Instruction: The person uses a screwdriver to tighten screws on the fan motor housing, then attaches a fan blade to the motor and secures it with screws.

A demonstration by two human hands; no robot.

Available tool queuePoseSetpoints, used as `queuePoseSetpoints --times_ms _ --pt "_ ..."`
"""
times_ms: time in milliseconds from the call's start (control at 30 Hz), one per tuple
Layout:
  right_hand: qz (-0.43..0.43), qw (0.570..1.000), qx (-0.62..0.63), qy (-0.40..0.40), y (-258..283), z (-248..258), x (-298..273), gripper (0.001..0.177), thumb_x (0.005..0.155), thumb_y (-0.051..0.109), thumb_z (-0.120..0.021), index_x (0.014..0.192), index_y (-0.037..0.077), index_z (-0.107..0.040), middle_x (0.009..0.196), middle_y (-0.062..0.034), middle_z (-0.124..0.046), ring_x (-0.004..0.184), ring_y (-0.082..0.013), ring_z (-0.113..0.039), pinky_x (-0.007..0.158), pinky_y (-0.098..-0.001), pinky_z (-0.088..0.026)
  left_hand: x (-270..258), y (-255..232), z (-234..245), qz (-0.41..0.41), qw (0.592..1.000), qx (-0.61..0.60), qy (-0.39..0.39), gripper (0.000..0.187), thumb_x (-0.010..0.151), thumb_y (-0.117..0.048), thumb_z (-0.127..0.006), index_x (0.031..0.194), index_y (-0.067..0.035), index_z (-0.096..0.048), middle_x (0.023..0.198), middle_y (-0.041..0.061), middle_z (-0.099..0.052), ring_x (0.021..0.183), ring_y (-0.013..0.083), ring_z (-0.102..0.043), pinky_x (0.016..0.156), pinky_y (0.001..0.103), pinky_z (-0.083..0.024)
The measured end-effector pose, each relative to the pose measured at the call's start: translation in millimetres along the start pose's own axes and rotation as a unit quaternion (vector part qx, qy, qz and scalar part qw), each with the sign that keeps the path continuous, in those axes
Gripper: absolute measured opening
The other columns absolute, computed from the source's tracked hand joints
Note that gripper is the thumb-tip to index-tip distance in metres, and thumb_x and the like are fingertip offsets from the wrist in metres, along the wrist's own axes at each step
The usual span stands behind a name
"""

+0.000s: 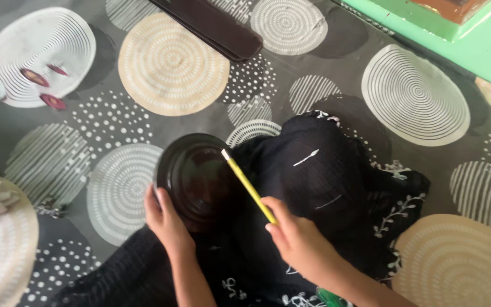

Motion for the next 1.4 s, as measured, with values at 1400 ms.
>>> queuePoseSetpoints --times_ms 1400 --pt "0.105 0.994 0.009 -0.005 -9 -29 4 0.045 0.091 0.014 -0.073 0.133 0.009 -0.059 0.067 -0.0057 -0.068 0.052 -0.0146 -0.068 0.045 -0.0278 -0.051 85 18 41 0.051 0.973 -0.035 0.221 0.033 0.101 -0.025 -0.066 0.121 0.001 -0.071 0.109 0.004 -0.073 0.101 0.0115 -0.066 0.091 0.026 -0.052"
Point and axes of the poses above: each hand's wrist, its own x-axis towards the middle knuckle, its own z-axis out of the back of the hand, y = z × x, the point moved 4 cm from there along x, towards the middle knuckle
